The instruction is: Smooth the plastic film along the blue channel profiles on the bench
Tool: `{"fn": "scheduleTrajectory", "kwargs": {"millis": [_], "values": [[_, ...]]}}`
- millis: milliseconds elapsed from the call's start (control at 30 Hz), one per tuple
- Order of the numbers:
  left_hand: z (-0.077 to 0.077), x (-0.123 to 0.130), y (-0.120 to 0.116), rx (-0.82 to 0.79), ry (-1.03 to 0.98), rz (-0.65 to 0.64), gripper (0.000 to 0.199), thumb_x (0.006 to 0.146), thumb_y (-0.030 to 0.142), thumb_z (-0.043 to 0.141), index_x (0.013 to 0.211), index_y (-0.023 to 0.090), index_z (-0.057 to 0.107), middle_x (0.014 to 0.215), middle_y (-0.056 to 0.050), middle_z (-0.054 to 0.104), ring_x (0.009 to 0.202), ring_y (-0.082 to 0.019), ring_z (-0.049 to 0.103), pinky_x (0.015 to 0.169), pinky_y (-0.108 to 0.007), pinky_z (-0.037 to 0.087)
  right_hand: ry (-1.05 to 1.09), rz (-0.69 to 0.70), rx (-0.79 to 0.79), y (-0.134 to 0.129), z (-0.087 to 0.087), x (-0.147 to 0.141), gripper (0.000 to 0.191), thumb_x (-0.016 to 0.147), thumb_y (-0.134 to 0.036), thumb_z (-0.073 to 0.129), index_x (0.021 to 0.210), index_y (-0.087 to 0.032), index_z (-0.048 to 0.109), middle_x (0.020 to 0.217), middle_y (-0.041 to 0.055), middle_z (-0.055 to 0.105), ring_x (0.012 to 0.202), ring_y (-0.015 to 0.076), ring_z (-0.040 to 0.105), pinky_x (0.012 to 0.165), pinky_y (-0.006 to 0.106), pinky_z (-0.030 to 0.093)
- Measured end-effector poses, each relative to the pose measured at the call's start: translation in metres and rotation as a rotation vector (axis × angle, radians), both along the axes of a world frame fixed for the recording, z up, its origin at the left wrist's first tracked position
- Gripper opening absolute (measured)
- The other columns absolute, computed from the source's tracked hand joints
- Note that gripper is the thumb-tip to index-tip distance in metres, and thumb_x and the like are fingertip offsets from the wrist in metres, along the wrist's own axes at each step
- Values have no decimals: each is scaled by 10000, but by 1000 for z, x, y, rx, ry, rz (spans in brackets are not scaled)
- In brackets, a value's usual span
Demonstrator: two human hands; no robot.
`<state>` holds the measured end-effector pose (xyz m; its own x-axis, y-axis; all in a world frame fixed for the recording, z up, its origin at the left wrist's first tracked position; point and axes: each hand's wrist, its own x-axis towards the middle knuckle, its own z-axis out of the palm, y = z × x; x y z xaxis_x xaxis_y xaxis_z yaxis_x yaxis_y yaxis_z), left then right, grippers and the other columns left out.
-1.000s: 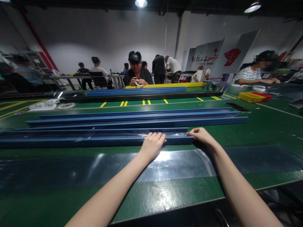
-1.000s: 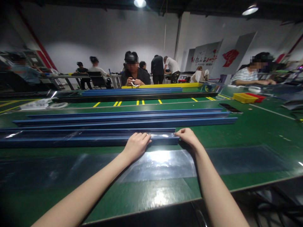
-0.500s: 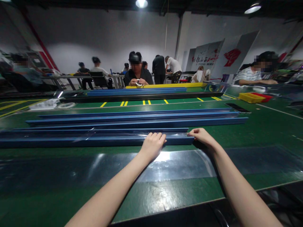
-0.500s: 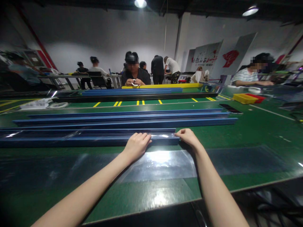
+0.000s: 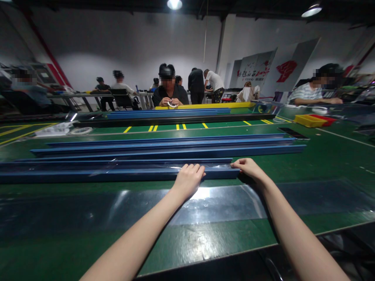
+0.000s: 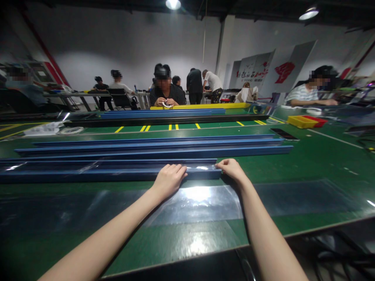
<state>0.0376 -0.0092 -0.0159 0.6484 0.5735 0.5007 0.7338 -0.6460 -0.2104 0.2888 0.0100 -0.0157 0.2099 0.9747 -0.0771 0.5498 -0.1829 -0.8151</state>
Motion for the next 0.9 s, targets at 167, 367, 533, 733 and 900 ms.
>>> {"fn": "scheduleTrajectory", "kwargs": {"millis": [167,367,533,733,900], "values": [[0,0,0,2,-2,2,185,883,259,329,829,174,485,745,-23,541,687,-169,493,588,-300,282,-2,-2,-1,0,0,0,246,564,-385,590,546,-143,550,404,-41,413,383,58,371,409,207,262],[0,0,0,-4,5,5,183,881,255,333,829,172,488,751,-24,547,692,-170,498,591,-304,289,-2,9,4,0,-1,1,251,565,-393,584,549,-145,554,405,-37,418,391,64,379,410,210,263],[0,0,-1,-3,9,8,175,878,254,339,835,172,488,754,-24,550,696,-173,500,594,-308,295,-8,15,36,2,-3,2,263,553,-407,582,539,-145,555,427,-25,450,399,63,382,417,214,261],[0,0,0,7,3,8,183,877,258,333,839,171,489,756,-26,549,705,-177,494,599,-309,295,6,27,21,1,-1,2,265,556,-409,580,545,-145,553,414,-31,435,390,60,369,412,213,254],[1,-1,1,-8,7,-6,208,875,277,325,870,166,501,773,-33,552,731,-180,494,615,-309,312,17,29,35,1,-2,2,266,556,-406,581,562,-141,563,435,-24,460,403,63,384,423,214,268]]}}
